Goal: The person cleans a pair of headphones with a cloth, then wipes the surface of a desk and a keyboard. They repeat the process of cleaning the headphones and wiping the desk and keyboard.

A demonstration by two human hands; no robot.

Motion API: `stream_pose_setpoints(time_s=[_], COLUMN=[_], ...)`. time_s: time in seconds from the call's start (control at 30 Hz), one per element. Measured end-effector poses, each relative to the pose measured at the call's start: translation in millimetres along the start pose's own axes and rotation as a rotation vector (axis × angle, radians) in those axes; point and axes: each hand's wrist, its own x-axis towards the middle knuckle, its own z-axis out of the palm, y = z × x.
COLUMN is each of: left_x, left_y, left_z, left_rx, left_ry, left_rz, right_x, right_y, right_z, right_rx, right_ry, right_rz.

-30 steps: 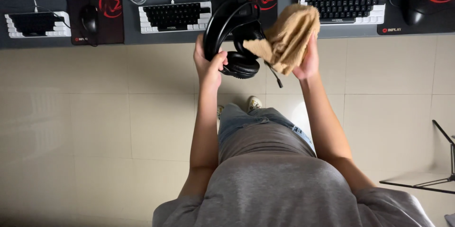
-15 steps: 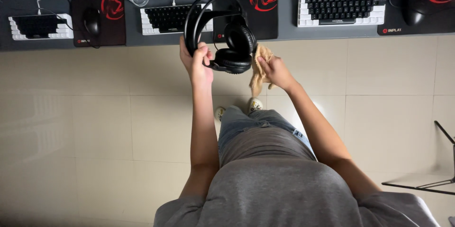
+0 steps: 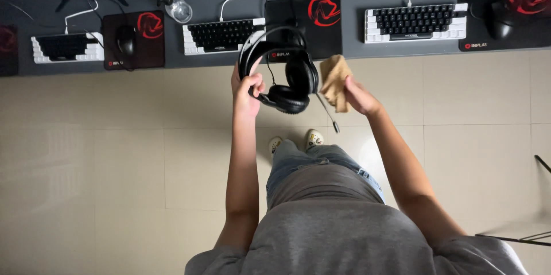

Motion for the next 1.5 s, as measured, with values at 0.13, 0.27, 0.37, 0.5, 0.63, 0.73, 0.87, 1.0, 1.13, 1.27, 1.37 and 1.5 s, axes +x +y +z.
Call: stream_pose_setpoints(time_s=[0.13,0.27,0.37,0.5,0.63,0.73,0.87,1.0,1.13,1.27,1.37,1.5], left_x=[4,19,34,57,45,32,13,12,16,13,12,27], left_y=[-6,-5,4,6,20,10,31,53,84,117,146,191], left_z=[-22,-52,-73,-92,-83,-96,-65,-41,-23,9,40,85], left_rx=[-0.039,-0.104,-0.116,0.008,0.225,0.242,0.408,0.411,0.381,0.406,0.367,0.462], left_ry=[-0.12,-0.171,-0.199,-0.142,-0.11,-0.265,-0.498,-0.525,-0.585,-0.584,-0.629,-0.669], left_rz=[-0.108,-0.163,-0.24,-0.344,-0.251,-0.244,-0.037,0.112,0.212,0.401,0.504,0.599], right_x=[21,31,34,47,53,58,61,53,46,39,34,39], right_y=[3,17,31,62,41,36,13,-9,-25,-70,-106,-162], right_z=[39,75,95,93,150,172,216,261,265,298,316,341], right_rx=[-0.264,-0.352,-0.23,-0.102,-0.065,0.048,0.114,0.138,-0.217,-0.451,-0.547,-0.663], right_ry=[-0.214,-0.152,-0.078,0.085,0.164,0.299,0.311,0.387,0.213,0.27,0.221,0.177], right_rz=[-0.03,-0.071,-0.087,-0.106,-0.23,-0.314,-0.367,-0.31,-0.47,-0.571,-0.705,-0.901])
